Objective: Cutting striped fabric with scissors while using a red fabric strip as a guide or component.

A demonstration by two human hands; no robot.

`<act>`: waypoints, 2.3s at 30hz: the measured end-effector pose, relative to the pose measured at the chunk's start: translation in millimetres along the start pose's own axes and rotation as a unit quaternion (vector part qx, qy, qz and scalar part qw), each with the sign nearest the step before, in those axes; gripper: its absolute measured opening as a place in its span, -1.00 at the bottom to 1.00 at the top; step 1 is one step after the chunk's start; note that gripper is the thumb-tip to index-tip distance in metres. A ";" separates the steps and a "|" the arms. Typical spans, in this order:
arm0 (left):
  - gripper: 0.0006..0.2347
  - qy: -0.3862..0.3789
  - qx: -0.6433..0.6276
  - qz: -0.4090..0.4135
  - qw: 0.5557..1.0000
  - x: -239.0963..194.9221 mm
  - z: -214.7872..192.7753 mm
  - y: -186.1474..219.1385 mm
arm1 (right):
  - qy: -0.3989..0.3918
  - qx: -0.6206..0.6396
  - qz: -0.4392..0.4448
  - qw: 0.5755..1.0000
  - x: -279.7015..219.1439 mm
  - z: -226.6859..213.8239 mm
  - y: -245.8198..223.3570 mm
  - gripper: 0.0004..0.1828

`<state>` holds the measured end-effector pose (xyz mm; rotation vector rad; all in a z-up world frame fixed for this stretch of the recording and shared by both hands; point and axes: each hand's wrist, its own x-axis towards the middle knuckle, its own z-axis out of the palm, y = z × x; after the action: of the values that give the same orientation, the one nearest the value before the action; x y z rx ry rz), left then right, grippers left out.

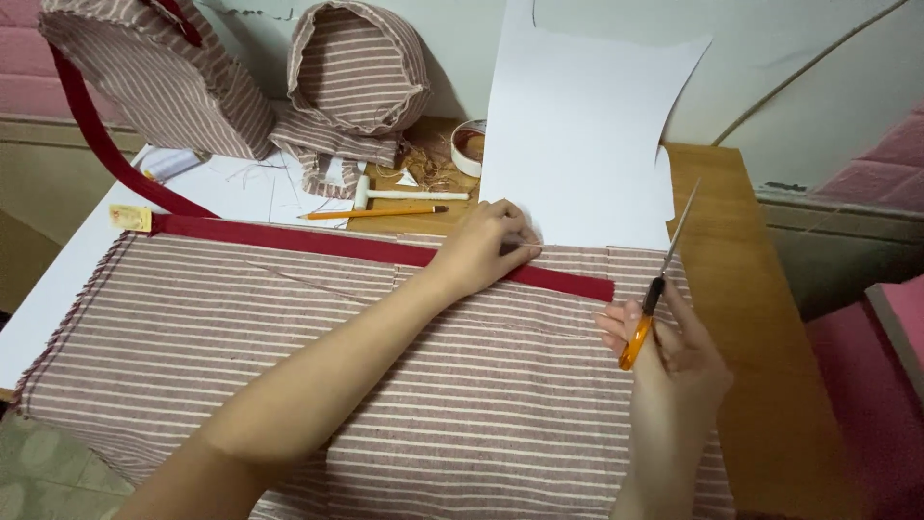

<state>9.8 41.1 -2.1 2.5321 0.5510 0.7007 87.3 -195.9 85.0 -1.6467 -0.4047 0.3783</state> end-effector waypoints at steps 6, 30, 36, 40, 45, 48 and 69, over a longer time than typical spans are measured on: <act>-0.92 0.000 -0.153 -0.087 0.984 1.6 0.7 -9.4 | -0.017 0.002 -0.025 1.000 0.4 2.7 2.9 -0.41; -0.86 0.227 -0.362 -0.215 0.878 8.3 -25.5 -40.0 | -0.095 -0.103 0.057 0.988 2.0 4.8 5.1 -0.36; -0.86 0.225 -0.407 -0.151 0.872 8.0 -17.2 -49.5 | -0.262 -0.166 -0.007 0.951 0.1 17.3 26.1 -0.25; -0.86 0.214 -0.428 -0.128 0.869 10.0 -10.3 -55.7 | -0.276 -0.336 -0.002 0.901 0.0 33.0 11.2 -0.29; -0.85 0.217 -0.413 -0.145 0.873 10.7 -11.4 -54.1 | -0.288 -0.413 -0.092 0.859 12.3 42.0 17.2 -0.32; -0.84 0.223 -0.423 -0.137 0.867 10.7 -8.1 -56.6 | -0.304 -0.481 -0.109 0.815 17.0 48.9 15.8 -0.32; -0.82 0.222 -0.422 -0.122 0.871 11.9 -8.2 -57.3 | -0.302 -0.487 -0.130 0.809 21.4 53.7 11.9 -0.35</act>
<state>0.2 96.3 -21.0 1.4623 0.5362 1.1302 81.5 -140.0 66.9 -2.3924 -1.4864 0.5278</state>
